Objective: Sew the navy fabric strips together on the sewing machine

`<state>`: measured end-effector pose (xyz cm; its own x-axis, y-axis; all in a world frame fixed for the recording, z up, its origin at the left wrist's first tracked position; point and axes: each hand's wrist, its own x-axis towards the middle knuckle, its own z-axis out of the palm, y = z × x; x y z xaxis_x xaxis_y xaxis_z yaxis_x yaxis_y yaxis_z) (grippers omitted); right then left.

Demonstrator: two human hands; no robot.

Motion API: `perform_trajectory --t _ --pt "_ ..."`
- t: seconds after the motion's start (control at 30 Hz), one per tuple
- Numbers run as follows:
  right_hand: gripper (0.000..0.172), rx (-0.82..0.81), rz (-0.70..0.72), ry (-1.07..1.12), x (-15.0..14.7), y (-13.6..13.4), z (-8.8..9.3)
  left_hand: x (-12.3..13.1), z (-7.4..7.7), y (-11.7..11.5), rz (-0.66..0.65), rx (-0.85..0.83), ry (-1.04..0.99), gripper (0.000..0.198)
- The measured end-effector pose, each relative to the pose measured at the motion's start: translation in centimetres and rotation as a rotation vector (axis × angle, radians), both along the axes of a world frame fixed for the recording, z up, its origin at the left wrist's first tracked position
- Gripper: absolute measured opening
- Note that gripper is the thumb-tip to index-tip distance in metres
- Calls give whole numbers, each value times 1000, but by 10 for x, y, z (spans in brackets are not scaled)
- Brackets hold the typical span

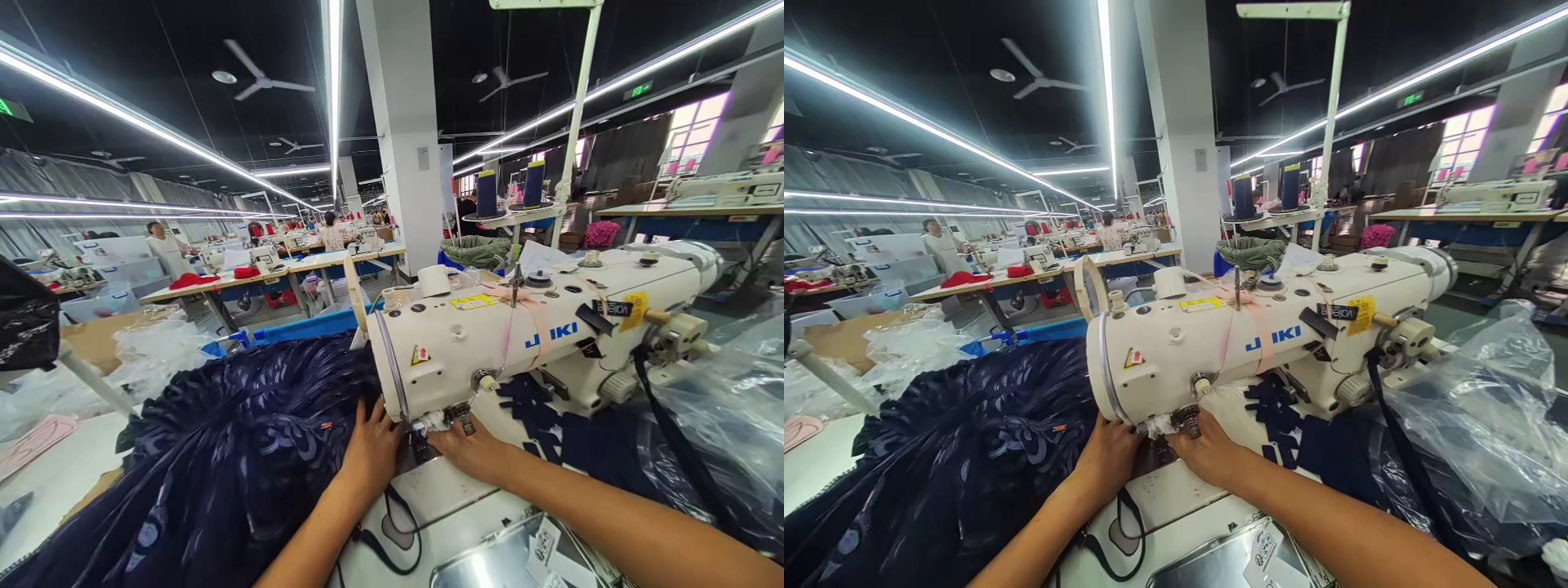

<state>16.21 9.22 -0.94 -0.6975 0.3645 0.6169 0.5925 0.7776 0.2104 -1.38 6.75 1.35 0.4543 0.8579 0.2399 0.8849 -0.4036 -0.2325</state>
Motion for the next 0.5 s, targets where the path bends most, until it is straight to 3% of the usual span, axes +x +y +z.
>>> perform_trajectory --t 0.27,0.5 --pt "36 -8 27 35 1 4 -13 -4 -3 2 -42 14 -38 39" --pt "31 -327 65 141 4 2 -11 -20 -2 11 -149 58 -105 30"
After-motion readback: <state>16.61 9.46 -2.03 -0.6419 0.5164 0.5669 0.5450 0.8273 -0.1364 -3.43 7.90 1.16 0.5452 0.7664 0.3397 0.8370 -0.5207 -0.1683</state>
